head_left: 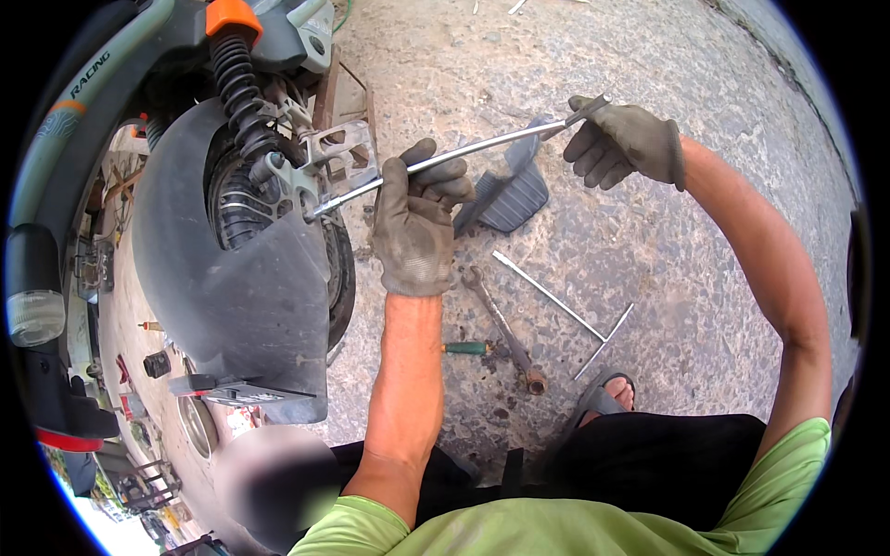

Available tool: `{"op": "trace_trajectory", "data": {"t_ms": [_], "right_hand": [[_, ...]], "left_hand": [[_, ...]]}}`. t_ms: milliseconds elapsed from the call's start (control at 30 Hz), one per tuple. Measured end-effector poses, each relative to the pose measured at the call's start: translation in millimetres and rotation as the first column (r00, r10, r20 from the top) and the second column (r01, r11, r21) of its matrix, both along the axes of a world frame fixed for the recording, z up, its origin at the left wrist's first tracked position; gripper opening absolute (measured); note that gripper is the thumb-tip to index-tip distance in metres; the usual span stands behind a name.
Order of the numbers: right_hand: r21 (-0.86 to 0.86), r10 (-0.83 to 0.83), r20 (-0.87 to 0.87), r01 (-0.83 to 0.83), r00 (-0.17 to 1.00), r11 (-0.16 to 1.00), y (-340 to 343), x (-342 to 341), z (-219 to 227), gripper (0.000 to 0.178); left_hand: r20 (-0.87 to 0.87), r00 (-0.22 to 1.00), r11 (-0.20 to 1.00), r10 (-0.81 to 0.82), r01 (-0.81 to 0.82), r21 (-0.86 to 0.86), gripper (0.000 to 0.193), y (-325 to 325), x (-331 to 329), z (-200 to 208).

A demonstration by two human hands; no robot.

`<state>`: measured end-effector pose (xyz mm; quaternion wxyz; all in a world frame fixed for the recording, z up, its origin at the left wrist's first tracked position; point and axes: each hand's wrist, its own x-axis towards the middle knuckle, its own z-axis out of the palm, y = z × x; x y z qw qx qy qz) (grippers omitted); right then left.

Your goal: The person uses a T-handle wrench to loosen and remove bolts from the rear footrest of a scooter. They remove the footrest and then use a wrench to loosen a bolt on the rear suspension assembly.

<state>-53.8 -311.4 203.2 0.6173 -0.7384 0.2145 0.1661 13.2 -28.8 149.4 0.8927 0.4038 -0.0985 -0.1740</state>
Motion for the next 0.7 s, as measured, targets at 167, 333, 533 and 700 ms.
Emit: {"op": "trace_trajectory", "data": {"t_ms": [167,333,533,700], "right_hand": [[0.248,0.108,0.207,-0.159,0.972,0.956,6.6,2.7,-3.0,0.048],[-0.702,0.566,0.558,-0.019,0.607,0.712,-8.2,6.8,-5.8,0.026],[-0.633,0.168,0.270,0.044,0.948,0.773,2.0,10.0,-2.7,0.030],[0.158,0.064,0.022,-0.066,0.998,0.985,9.2,-2.2,4.1,0.057]], "left_hand": [[-0.022,1.000,0.999,0.018,-0.019,-0.027,0.045,-2.1,-0.4,2.3],[0.015,1.000,1.000,0.007,-0.006,-0.015,0.044,-6.0,-0.8,6.5],[0.013,1.000,0.999,0.023,-0.024,0.032,0.046,-1.0,-2.1,3.4],[0.025,0.999,0.999,0.023,-0.024,0.021,0.046,0.0,-2.1,1.8]]}}
